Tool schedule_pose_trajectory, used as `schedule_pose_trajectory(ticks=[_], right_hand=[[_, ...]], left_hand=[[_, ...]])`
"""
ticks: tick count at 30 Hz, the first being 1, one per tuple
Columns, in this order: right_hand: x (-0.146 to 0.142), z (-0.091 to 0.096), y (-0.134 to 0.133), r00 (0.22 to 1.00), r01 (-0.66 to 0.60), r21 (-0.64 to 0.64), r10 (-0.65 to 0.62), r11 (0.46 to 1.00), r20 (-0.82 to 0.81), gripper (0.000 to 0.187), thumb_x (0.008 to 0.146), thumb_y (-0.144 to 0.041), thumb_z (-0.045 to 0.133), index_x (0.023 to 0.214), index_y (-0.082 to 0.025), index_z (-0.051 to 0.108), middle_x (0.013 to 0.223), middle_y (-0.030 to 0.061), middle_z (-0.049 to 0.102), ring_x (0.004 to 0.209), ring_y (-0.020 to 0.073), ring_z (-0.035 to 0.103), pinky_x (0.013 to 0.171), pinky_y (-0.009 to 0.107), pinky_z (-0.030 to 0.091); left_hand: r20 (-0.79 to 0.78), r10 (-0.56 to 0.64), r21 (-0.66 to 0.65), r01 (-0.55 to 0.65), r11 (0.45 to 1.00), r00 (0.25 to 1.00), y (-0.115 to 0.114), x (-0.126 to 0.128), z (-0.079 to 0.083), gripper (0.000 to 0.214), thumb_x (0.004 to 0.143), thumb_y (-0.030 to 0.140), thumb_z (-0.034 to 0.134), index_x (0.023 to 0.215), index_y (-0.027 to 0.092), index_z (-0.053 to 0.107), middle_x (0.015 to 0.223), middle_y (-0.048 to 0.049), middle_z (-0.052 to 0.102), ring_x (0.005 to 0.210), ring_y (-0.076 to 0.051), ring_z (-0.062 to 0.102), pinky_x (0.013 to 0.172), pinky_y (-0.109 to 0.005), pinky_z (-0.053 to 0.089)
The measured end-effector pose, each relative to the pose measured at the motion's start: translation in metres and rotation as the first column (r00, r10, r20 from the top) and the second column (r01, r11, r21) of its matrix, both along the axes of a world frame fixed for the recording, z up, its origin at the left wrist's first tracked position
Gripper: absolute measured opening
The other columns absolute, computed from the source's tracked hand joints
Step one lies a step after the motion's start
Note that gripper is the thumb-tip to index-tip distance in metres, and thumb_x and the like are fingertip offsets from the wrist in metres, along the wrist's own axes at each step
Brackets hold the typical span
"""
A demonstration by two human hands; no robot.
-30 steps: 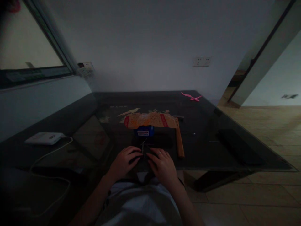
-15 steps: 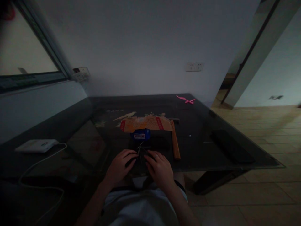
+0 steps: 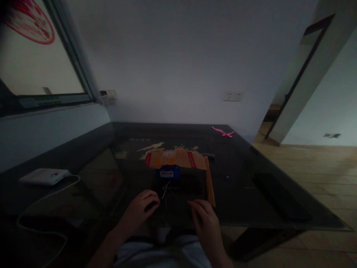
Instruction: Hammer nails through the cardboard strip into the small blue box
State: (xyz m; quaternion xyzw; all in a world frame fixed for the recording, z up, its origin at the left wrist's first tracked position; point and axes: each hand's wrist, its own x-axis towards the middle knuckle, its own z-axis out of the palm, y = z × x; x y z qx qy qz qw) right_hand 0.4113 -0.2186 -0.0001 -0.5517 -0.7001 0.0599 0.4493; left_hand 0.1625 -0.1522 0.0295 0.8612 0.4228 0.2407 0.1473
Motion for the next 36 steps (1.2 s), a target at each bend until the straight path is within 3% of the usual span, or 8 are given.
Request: schedule_pose_trajectory(ticks=[5,10,14,18,23,28,31,36], right_hand=[[0.001,-0.002,0.004,0.999,0.004,-0.010,-0.003,1.000,0.037,0.024,0.089,-0.021,0.046,0.101,-0.021,0.066,0.096,0.0089,0.064,0.089,0.0192,0.062,0.078,0.030,0.052],[0.000,-0.006,0.006,0.998,0.022,-0.017,-0.021,1.000,0.057,0.024,0.088,-0.021,0.047,0.103,-0.021,0.066,0.097,0.0088,0.064,0.089,0.0192,0.062,0.078,0.030,0.052],[-0.001,-0.006,0.006,0.998,0.030,-0.025,-0.028,0.999,0.058,0.024,0.089,-0.022,0.045,0.102,-0.021,0.066,0.097,0.0091,0.064,0.089,0.0191,0.062,0.079,0.031,0.052],[0.000,-0.003,0.006,0.998,0.019,-0.015,-0.018,1.000,0.060,0.025,0.089,-0.024,0.046,0.102,-0.021,0.066,0.096,0.0092,0.065,0.089,0.0192,0.062,0.078,0.030,0.052],[0.009,-0.001,0.009,0.995,0.078,0.038,-0.080,0.996,0.061,0.026,0.089,-0.026,0.045,0.103,-0.020,0.065,0.097,0.0090,0.064,0.089,0.0190,0.061,0.078,0.031,0.051],[0.034,0.011,0.029,0.952,0.270,0.035,-0.272,0.962,0.141,0.032,0.089,-0.030,0.040,0.111,-0.019,0.060,0.103,0.0110,0.060,0.094,0.0218,0.057,0.079,0.035,0.049],[0.052,0.017,0.052,0.890,0.334,-0.014,-0.310,0.943,0.335,0.037,0.089,-0.031,0.038,0.117,-0.016,0.056,0.108,0.0140,0.057,0.098,0.0258,0.055,0.085,0.039,0.045],[0.064,0.024,0.085,0.795,0.450,-0.242,-0.262,0.860,0.548,0.050,0.088,-0.038,0.039,0.130,-0.010,0.044,0.105,0.0166,0.058,0.096,0.0281,0.058,0.081,0.038,0.044]], left_hand=[[-0.216,-0.068,-0.003,0.069,0.998,0.974,0.014,-0.021,0.012,0.007,0.083,0.017,0.055,0.086,0.020,0.061,0.094,-0.0012,0.062,0.089,-0.015,0.057,0.079,-0.027,0.043],[-0.482,-0.123,0.130,0.210,0.969,0.867,0.031,-0.025,0.016,0.006,0.084,0.015,0.053,0.083,0.017,0.058,0.088,-0.0035,0.063,0.083,-0.017,0.058,0.074,-0.029,0.041],[-0.500,-0.132,0.191,0.258,0.947,0.856,0.038,-0.023,0.014,0.008,0.083,0.015,0.050,0.078,0.016,0.057,0.082,-0.0050,0.062,0.078,-0.017,0.058,0.071,-0.029,0.040],[-0.333,-0.215,0.108,0.263,0.959,0.918,0.037,-0.026,0.024,0.007,0.080,0.015,0.052,0.081,0.017,0.058,0.080,-0.0017,0.064,0.074,-0.014,0.059,0.071,-0.026,0.041],[0.112,-0.223,0.108,0.211,0.971,0.968,0.051,-0.029,0.055,0.021,0.082,0.017,0.051,0.099,0.020,0.063,0.091,-0.0018,0.067,0.081,-0.012,0.062,0.075,-0.022,0.046],[0.610,-0.048,0.204,-0.098,0.974,0.791,0.109,-0.013,0.077,0.014,0.079,0.026,0.057,0.086,0.016,0.065,0.086,-0.0049,0.069,0.079,-0.015,0.064,0.075,-0.026,0.051],[0.722,-0.008,0.152,-0.147,0.977,0.691,0.144,0.002,0.073,0.013,0.078,0.026,0.056,0.083,0.015,0.062,0.079,-0.0037,0.067,0.072,-0.013,0.064,0.070,-0.025,0.052],[0.712,0.033,0.121,-0.168,0.978,0.702,0.161,0.011,0.047,0.013,0.079,0.026,0.056,0.086,0.016,0.060,0.082,-0.0042,0.067,0.075,-0.014,0.064,0.071,-0.026,0.052]])
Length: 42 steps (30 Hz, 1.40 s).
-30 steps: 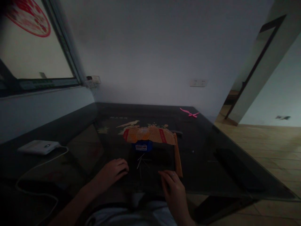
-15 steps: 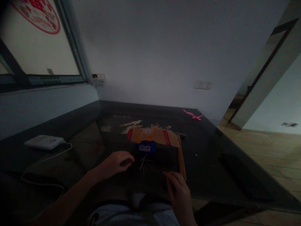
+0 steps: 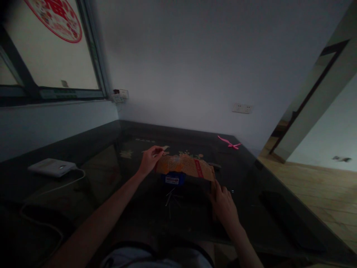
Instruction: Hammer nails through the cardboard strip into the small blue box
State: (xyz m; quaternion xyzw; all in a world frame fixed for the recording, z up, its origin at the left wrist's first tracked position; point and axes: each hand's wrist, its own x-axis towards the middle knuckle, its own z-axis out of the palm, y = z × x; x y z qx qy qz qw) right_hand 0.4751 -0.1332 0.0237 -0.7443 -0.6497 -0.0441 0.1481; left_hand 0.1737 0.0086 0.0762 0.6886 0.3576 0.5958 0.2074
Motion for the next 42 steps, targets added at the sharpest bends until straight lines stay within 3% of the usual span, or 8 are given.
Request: schedule_pose_trajectory(ticks=[5,12,19,23,27,32,37,42], right_hand=[[0.003,0.012,0.019,0.997,-0.074,-0.179,0.071,0.981,-0.022,0.052,0.084,-0.041,0.046,0.124,-0.008,0.047,0.100,0.0192,0.063,0.087,0.0285,0.064,0.072,0.035,0.045],[0.037,0.021,0.037,0.991,-0.093,-0.289,0.060,0.953,-0.122,0.070,0.075,-0.013,0.047,0.141,-0.004,0.027,0.110,0.0197,0.064,0.098,0.0276,0.063,0.080,0.035,0.045],[0.082,0.015,0.044,0.938,-0.121,-0.141,0.066,0.983,-0.341,0.072,0.066,-0.015,0.053,0.136,-0.007,0.038,0.126,0.0184,0.055,0.111,0.0258,0.056,0.092,0.035,0.042],[0.089,0.002,0.039,0.890,-0.133,-0.086,0.081,0.987,-0.450,0.078,0.062,-0.018,0.059,0.136,-0.006,0.037,0.125,0.0178,0.056,0.109,0.0268,0.057,0.093,0.037,0.042],[0.085,0.003,0.031,0.809,-0.170,-0.045,0.113,0.984,-0.577,0.066,0.061,-0.018,0.059,0.126,-0.010,0.049,0.120,0.0150,0.060,0.106,0.0268,0.058,0.091,0.037,0.044],[0.077,0.022,0.019,0.695,-0.107,-0.084,0.014,0.991,-0.719,0.057,0.066,-0.021,0.052,0.122,-0.012,0.050,0.082,0.0066,0.068,0.068,0.0217,0.065,0.057,0.032,0.052],[0.072,0.048,0.010,0.685,0.014,-0.079,-0.067,0.997,-0.725,0.067,0.070,-0.039,0.058,0.128,-0.009,0.041,0.041,-0.0087,0.044,0.031,0.0130,0.042,0.031,0.024,0.034],[0.049,0.094,-0.001,0.588,-0.138,0.013,0.092,0.990,-0.804,0.072,0.071,-0.047,0.061,0.128,-0.011,0.037,0.039,-0.0116,0.038,0.029,0.0082,0.033,0.028,0.019,0.028]], left_hand=[[-0.039,-0.018,-0.012,0.018,1.000,0.999,-0.002,-0.004,-0.013,0.015,0.082,0.029,0.054,0.087,0.016,0.061,0.083,-0.0051,0.067,0.075,-0.015,0.064,0.073,-0.027,0.051],[-0.035,-0.003,0.002,0.003,1.000,0.999,0.001,-0.004,-0.015,0.014,0.082,0.027,0.054,0.089,0.016,0.060,0.084,-0.0045,0.067,0.076,-0.015,0.064,0.074,-0.028,0.051],[-0.049,0.007,0.000,-0.007,1.000,0.999,0.000,-0.003,-0.009,0.012,0.081,0.026,0.054,0.086,0.016,0.061,0.081,-0.0045,0.067,0.074,-0.015,0.063,0.072,-0.027,0.050],[-0.059,0.032,0.012,-0.031,0.999,0.998,0.000,-0.002,-0.006,0.011,0.081,0.025,0.055,0.085,0.016,0.061,0.080,-0.0038,0.067,0.074,-0.015,0.063,0.073,-0.027,0.050],[-0.073,-0.004,0.003,0.004,1.000,0.997,0.001,-0.001,-0.009,0.012,0.081,0.024,0.054,0.085,0.017,0.062,0.083,-0.0041,0.068,0.076,-0.015,0.064,0.074,-0.028,0.051],[-0.077,0.009,-0.006,-0.009,1.000,0.997,-0.001,-0.001,-0.008,0.009,0.080,0.022,0.055,0.083,0.017,0.061,0.081,-0.0041,0.068,0.073,-0.015,0.064,0.072,-0.028,0.052],[-0.092,0.006,-0.004,-0.007,1.000,0.996,-0.001,-0.001,-0.009,0.009,0.079,0.021,0.055,0.083,0.017,0.061,0.081,-0.0043,0.068,0.075,-0.016,0.064,0.074,-0.029,0.052],[-0.112,-0.001,-0.027,-0.002,1.000,0.994,0.003,-0.002,-0.014,0.010,0.080,0.021,0.054,0.085,0.017,0.062,0.085,-0.0050,0.069,0.076,-0.016,0.065,0.075,-0.030,0.052]])
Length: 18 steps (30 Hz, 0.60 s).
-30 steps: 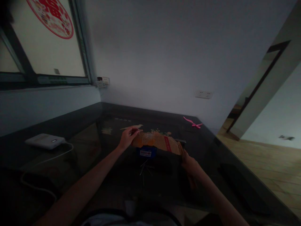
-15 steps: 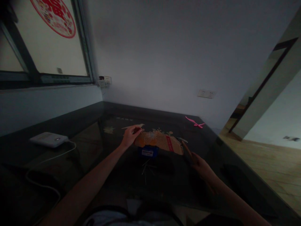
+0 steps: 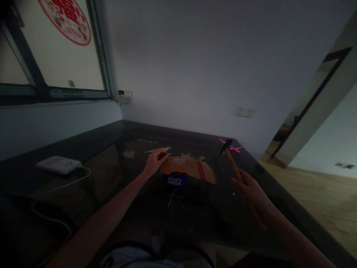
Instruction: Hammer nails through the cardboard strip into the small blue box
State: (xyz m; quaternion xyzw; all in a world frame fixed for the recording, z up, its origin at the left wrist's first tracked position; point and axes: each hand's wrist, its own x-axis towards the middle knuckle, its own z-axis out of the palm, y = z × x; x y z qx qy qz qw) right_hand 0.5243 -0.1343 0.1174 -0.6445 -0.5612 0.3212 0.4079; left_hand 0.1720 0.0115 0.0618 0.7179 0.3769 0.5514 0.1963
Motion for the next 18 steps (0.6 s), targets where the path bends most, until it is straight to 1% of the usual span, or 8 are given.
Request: schedule_pose_trajectory(ticks=[2,3,5,8,10,13,16,18], right_hand=[[-0.018,0.022,-0.007,0.992,-0.087,0.010,0.087,0.996,-0.089,0.068,0.075,-0.049,0.058,0.129,-0.014,0.036,0.042,-0.0112,0.038,0.029,0.0064,0.031,0.027,0.017,0.027],[-0.028,0.032,-0.010,0.981,-0.144,-0.001,0.143,0.990,-0.131,0.067,0.076,-0.048,0.057,0.130,-0.016,0.035,0.044,-0.0107,0.040,0.030,0.0059,0.031,0.028,0.017,0.029],[-0.051,0.050,-0.015,0.963,-0.215,-0.035,0.206,0.976,-0.175,0.066,0.076,-0.047,0.058,0.131,-0.017,0.036,0.043,-0.0109,0.038,0.029,0.0051,0.029,0.027,0.015,0.026],[-0.085,0.067,-0.020,0.924,-0.340,-0.081,0.317,0.937,-0.213,0.065,0.076,-0.040,0.058,0.133,-0.018,0.036,0.043,-0.0110,0.037,0.029,0.0053,0.029,0.026,0.015,0.026],[-0.105,0.072,-0.019,0.905,-0.384,-0.060,0.362,0.922,-0.223,0.065,0.077,-0.036,0.058,0.134,-0.019,0.035,0.046,-0.0105,0.040,0.029,0.0046,0.030,0.026,0.014,0.028],[-0.128,0.073,-0.015,0.875,-0.443,-0.036,0.423,0.896,-0.236,0.064,0.079,-0.034,0.056,0.137,-0.020,0.032,0.046,-0.0107,0.041,0.029,0.0042,0.031,0.027,0.014,0.029],[-0.142,0.066,-0.008,0.847,-0.487,0.001,0.473,0.873,-0.241,0.062,0.081,-0.032,0.054,0.137,-0.017,0.031,0.043,-0.0116,0.039,0.029,0.0043,0.031,0.028,0.013,0.028],[-0.148,0.059,-0.002,0.833,-0.513,-0.003,0.497,0.858,-0.243,0.061,0.081,-0.032,0.053,0.135,-0.015,0.032,0.041,-0.0125,0.038,0.029,0.0043,0.030,0.027,0.013,0.028]], left_hand=[[-0.013,-0.003,-0.002,0.003,1.000,1.000,0.001,0.000,-0.001,0.011,0.081,0.022,0.054,0.086,0.017,0.062,0.086,-0.0052,0.069,0.077,-0.016,0.065,0.076,-0.031,0.052],[-0.015,-0.004,0.000,0.004,1.000,1.000,0.001,-0.001,-0.001,0.012,0.081,0.023,0.054,0.086,0.017,0.063,0.086,-0.0054,0.070,0.077,-0.016,0.065,0.077,-0.031,0.052],[-0.014,-0.003,0.003,0.004,1.000,1.000,0.001,-0.001,-0.001,0.012,0.082,0.024,0.054,0.086,0.017,0.063,0.087,-0.0056,0.070,0.078,-0.017,0.065,0.078,-0.032,0.052],[-0.014,-0.001,0.001,0.001,1.000,1.000,0.001,-0.002,-0.002,0.013,0.082,0.026,0.054,0.085,0.017,0.063,0.087,-0.0060,0.070,0.078,-0.017,0.065,0.078,-0.033,0.052],[-0.020,-0.001,-0.002,0.001,1.000,1.000,0.001,-0.002,-0.002,0.014,0.082,0.028,0.055,0.085,0.017,0.063,0.087,-0.0061,0.070,0.077,-0.017,0.066,0.077,-0.033,0.053],[-0.032,-0.004,-0.005,0.004,1.000,0.999,0.002,-0.002,-0.003,0.015,0.082,0.028,0.055,0.084,0.017,0.064,0.086,-0.0059,0.070,0.077,-0.018,0.066,0.076,-0.032,0.053],[-0.039,0.010,-0.009,-0.010,1.000,0.999,0.002,-0.001,-0.002,0.014,0.082,0.028,0.055,0.083,0.018,0.064,0.083,-0.0050,0.070,0.076,-0.017,0.066,0.075,-0.031,0.054],[-0.035,0.024,-0.010,-0.024,1.000,0.999,0.002,-0.001,-0.001,0.013,0.081,0.028,0.056,0.083,0.017,0.064,0.083,-0.0046,0.070,0.076,-0.017,0.066,0.074,-0.031,0.053]])
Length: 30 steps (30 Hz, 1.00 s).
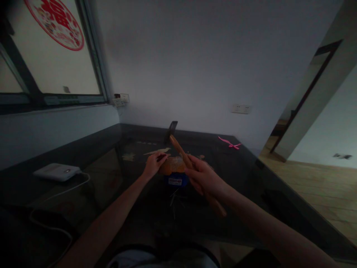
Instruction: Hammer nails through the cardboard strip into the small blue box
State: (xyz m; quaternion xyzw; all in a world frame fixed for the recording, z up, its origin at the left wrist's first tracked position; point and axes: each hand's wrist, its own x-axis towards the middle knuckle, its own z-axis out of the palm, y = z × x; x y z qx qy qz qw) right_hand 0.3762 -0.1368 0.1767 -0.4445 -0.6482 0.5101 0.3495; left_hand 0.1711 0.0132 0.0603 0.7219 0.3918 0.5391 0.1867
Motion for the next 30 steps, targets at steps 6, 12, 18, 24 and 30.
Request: schedule_pose_trajectory(ticks=[6,12,18,24,30], right_hand=[[-0.005,-0.010,0.004,1.000,-0.019,-0.027,0.019,0.999,-0.020,0.061,0.080,-0.032,0.052,0.134,-0.013,0.031,0.038,-0.0143,0.036,0.027,0.0046,0.027,0.026,0.014,0.027],[-0.004,-0.004,-0.003,1.000,0.010,-0.005,-0.010,1.000,-0.009,0.056,0.081,-0.032,0.052,0.132,-0.015,0.036,0.040,-0.0133,0.037,0.028,0.0038,0.028,0.027,0.013,0.027],[-0.008,-0.013,0.000,1.000,0.001,-0.005,-0.001,1.000,0.008,0.065,0.077,-0.034,0.054,0.134,-0.012,0.032,0.040,-0.0134,0.038,0.027,0.0046,0.030,0.026,0.015,0.027],[-0.005,-0.012,0.000,0.998,0.018,0.000,-0.018,1.000,0.055,0.064,0.079,-0.033,0.052,0.136,-0.014,0.030,0.039,-0.0138,0.037,0.027,0.0048,0.030,0.027,0.014,0.027],[-0.004,-0.022,0.001,0.999,-0.008,-0.018,0.009,1.000,0.033,0.063,0.079,-0.031,0.052,0.135,-0.012,0.030,0.038,-0.0143,0.036,0.026,0.0052,0.029,0.025,0.014,0.027]], left_hand=[[0.029,-0.015,-0.008,0.015,1.000,0.999,-0.002,0.001,0.002,0.014,0.082,0.028,0.056,0.083,0.017,0.064,0.086,-0.0061,0.071,0.079,-0.019,0.067,0.077,-0.032,0.053],[0.002,-0.034,-0.002,0.034,0.999,0.999,-0.002,0.001,-0.001,0.017,0.084,0.030,0.053,0.088,0.018,0.064,0.090,-0.0061,0.070,0.082,-0.018,0.066,0.080,-0.031,0.052],[-0.009,0.001,0.018,-0.001,1.000,1.000,0.000,0.000,-0.003,0.016,0.083,0.029,0.055,0.088,0.017,0.065,0.089,-0.0058,0.071,0.082,-0.018,0.067,0.078,-0.030,0.053],[-0.004,-0.011,0.001,0.011,1.000,1.000,0.000,0.000,-0.002,0.016,0.083,0.028,0.055,0.088,0.018,0.066,0.090,-0.0061,0.071,0.085,-0.019,0.067,0.081,-0.032,0.053],[0.003,0.027,-0.006,-0.027,1.000,1.000,-0.003,0.001,0.001,0.014,0.081,0.025,0.057,0.084,0.016,0.067,0.085,-0.0060,0.071,0.079,-0.019,0.067,0.077,-0.031,0.053]])
